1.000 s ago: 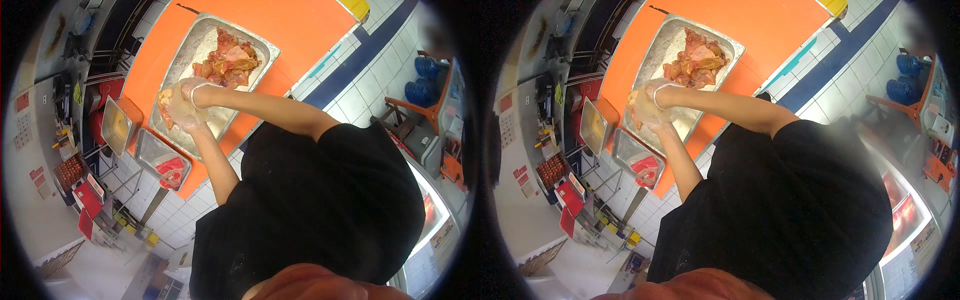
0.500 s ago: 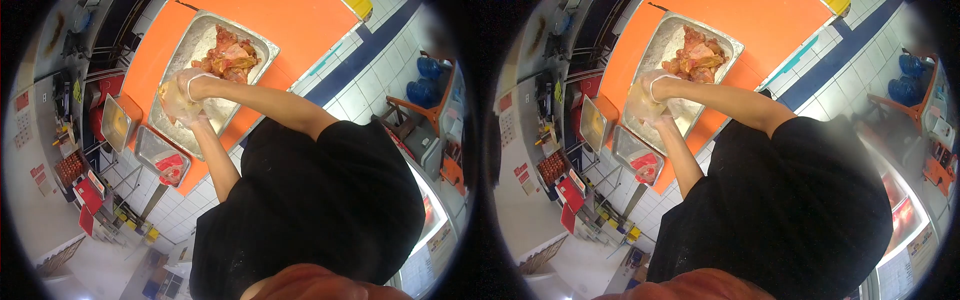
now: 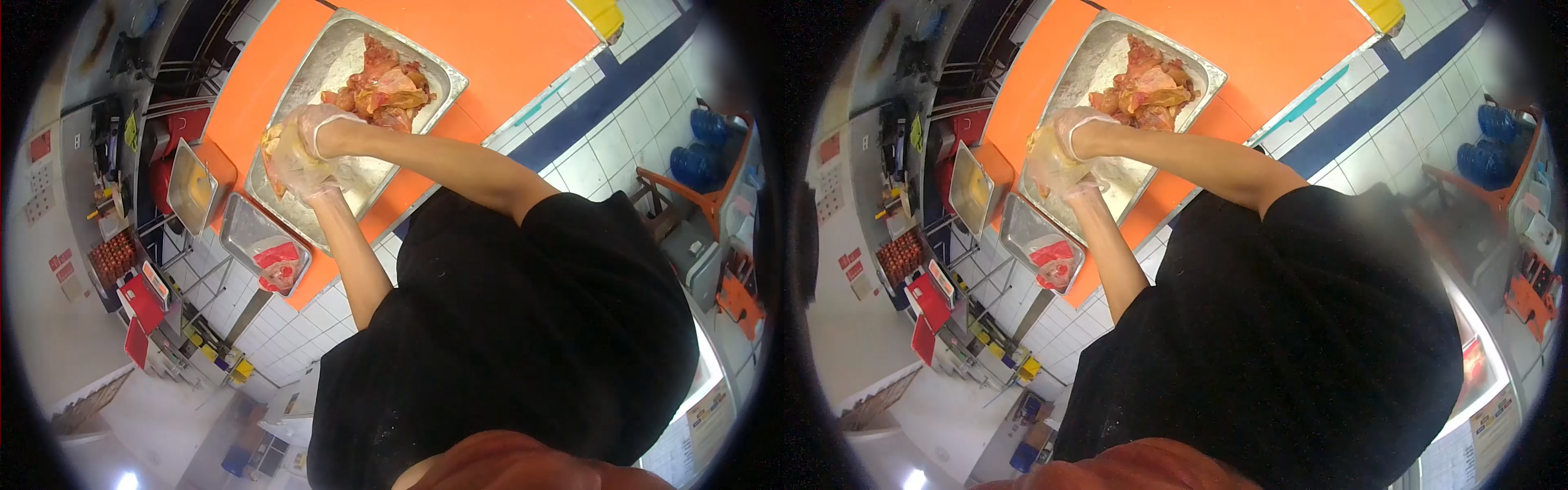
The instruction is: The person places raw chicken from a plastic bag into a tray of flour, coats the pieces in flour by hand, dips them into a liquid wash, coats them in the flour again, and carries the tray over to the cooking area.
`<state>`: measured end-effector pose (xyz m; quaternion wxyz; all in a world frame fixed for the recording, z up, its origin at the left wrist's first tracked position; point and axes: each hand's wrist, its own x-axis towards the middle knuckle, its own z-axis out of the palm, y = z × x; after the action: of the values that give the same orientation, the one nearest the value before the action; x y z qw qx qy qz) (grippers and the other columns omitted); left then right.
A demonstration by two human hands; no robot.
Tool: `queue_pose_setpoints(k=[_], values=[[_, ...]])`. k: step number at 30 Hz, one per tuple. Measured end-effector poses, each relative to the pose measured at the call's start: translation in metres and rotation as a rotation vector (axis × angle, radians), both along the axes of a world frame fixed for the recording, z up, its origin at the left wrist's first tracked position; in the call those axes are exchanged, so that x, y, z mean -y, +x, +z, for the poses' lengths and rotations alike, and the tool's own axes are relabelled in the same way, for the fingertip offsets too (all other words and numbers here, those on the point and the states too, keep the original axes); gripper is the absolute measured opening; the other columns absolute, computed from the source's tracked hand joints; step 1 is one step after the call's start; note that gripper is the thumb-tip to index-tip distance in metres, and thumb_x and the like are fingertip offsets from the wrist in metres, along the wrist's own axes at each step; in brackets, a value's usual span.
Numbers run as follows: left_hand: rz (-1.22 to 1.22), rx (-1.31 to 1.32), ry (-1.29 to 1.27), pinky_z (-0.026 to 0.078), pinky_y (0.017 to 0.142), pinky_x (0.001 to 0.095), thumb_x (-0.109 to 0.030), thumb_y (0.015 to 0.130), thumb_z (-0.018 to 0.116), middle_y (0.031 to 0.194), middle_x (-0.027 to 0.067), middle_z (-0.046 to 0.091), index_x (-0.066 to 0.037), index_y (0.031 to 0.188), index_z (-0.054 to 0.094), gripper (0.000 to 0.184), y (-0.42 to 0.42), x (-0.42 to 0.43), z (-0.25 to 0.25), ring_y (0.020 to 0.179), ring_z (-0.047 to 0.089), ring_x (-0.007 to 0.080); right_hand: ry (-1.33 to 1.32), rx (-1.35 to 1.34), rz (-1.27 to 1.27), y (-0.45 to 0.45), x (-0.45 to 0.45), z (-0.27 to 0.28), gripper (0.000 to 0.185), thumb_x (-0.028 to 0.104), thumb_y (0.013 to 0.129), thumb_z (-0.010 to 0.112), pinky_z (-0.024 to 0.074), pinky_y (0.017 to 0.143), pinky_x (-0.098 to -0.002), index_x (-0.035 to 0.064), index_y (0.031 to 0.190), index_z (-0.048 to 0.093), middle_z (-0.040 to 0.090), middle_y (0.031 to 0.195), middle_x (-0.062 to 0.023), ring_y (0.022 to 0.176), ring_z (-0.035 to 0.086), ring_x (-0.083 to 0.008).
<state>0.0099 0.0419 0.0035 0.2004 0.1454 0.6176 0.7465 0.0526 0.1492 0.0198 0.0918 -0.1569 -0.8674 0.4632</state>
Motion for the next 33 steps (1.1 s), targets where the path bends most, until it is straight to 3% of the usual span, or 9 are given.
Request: queue_pose_setpoints(k=[4, 8, 11, 13, 16, 22, 25, 28, 33], values=[[-0.225, -0.619, -0.349, 0.05, 0.108, 0.0457, -0.047, 0.103, 0.047, 0.14, 0.0128, 0.059, -0.005, 0.141, 0.053, 0.057, -0.034, 0.025, -0.028, 0.128, 0.058, 0.0312, 0.067, 0.033, 0.252, 0.011, -0.029, 0.023, 0.023, 0.017, 0.077, 0.068, 0.0567, 0.078, -0.0449, 0.0027, 0.093, 0.077, 0.074, 0.091, -0.0254, 0.091, 0.073, -0.0382], [0.31, 0.476, 0.247, 0.047, 0.111, 0.0491, -0.046, 0.106, 0.043, 0.143, 0.0111, 0.057, -0.008, 0.14, 0.054, 0.052, -0.037, 0.033, -0.014, 0.132, 0.055, 0.0323, -0.036, -0.036, 0.263, 0.025, -0.037, 0.014, 0.031, 0.019, 0.081, 0.07, 0.0556, 0.079, -0.0435, 0.0024, 0.107, 0.071, 0.074, 0.096, -0.0213, 0.094, 0.071, -0.0353], [0.193, 0.455, 0.429, 0.046, 0.112, 0.0505, -0.045, 0.107, 0.041, 0.143, 0.0114, 0.058, -0.009, 0.139, 0.054, 0.05, -0.07, 0.056, -0.056, 0.131, 0.056, 0.0321, -0.324, -0.331, 0.215, 0.041, -0.046, -0.001, 0.03, 0.013, 0.085, 0.068, 0.0554, 0.083, -0.0401, 0.0011, 0.113, 0.07, 0.073, 0.1, -0.0199, 0.093, 0.071, -0.0279], [0.281, 0.445, 0.415, 0.044, 0.112, 0.0543, -0.046, 0.108, 0.037, 0.143, 0.0119, 0.058, -0.01, 0.139, 0.055, 0.051, -0.064, 0.047, -0.051, 0.132, 0.055, 0.0332, -0.445, -0.005, 0.154, 0.047, -0.063, -0.005, 0.026, 0.016, 0.092, 0.065, 0.0555, 0.087, -0.0375, -0.0013, 0.11, 0.072, 0.074, 0.101, -0.0179, 0.096, 0.071, -0.0241], [0.287, 0.473, 0.399, 0.041, 0.114, 0.0594, -0.05, 0.107, 0.033, 0.142, 0.0119, 0.06, -0.012, 0.138, 0.057, 0.054, -0.047, 0.031, -0.027, 0.135, 0.053, 0.0342, -1.016, -0.047, -0.084, 0.051, -0.068, -0.011, 0.03, 0.024, 0.098, 0.067, 0.0548, 0.092, -0.0361, -0.0015, 0.114, 0.071, 0.074, 0.102, -0.0112, 0.095, 0.07, -0.0208], [0.336, 0.335, 0.467, 0.046, 0.111, 0.055, -0.048, 0.106, 0.039, 0.133, 0.0132, 0.064, -0.009, 0.125, 0.062, 0.05, -0.032, -0.001, -0.001, 0.128, 0.057, 0.0325, -1.38, -0.196, -0.19, 0.065, -0.081, -0.019, 0.038, 0.022, 0.099, 0.068, 0.0532, 0.096, -0.0344, -0.0022, 0.128, 0.066, 0.072, 0.112, -0.0085, 0.106, 0.067, -0.0168], [0.336, 0.279, 0.53, 0.049, 0.108, 0.0521, -0.048, 0.106, 0.043, 0.129, 0.014, 0.065, -0.006, 0.122, 0.064, 0.049, -0.033, -0.003, 0.006, 0.125, 0.06, 0.0321, -1.127, -0.125, -0.125, 0.086, -0.093, -0.009, 0.042, 0.019, 0.098, 0.068, 0.0546, 0.092, -0.0333, -0.0027, 0.134, 0.062, 0.072, 0.113, -0.01, 0.105, 0.067, -0.0165], [0.38, 0.243, 0.514, 0.051, 0.106, 0.0502, -0.047, 0.106, 0.044, 0.127, 0.0142, 0.066, -0.005, 0.121, 0.065, 0.049, -0.041, 0.001, 0.011, 0.123, 0.061, 0.0322, -0.75, -0.188, -0.208, 0.059, -0.104, -0.083, 0.045, 0.017, 0.095, 0.07, 0.0573, 0.084, -0.0328, -0.0026, 0.134, 0.062, 0.072, 0.106, -0.0106, 0.097, 0.07, -0.0168], [0.389, 0.192, 0.559, 0.049, 0.107, 0.0538, -0.044, 0.106, 0.044, 0.13, 0.0134, 0.065, -0.006, 0.125, 0.064, 0.047, -0.051, 0.013, 0.022, 0.124, 0.06, 0.033, -0.66, 0.14, -0.215, 0.076, -0.102, -0.001, 0.039, 0.02, 0.091, 0.069, 0.0587, 0.08, -0.0351, -0.0024, 0.122, 0.066, 0.07, 0.104, -0.0128, 0.092, 0.068, -0.0187]])
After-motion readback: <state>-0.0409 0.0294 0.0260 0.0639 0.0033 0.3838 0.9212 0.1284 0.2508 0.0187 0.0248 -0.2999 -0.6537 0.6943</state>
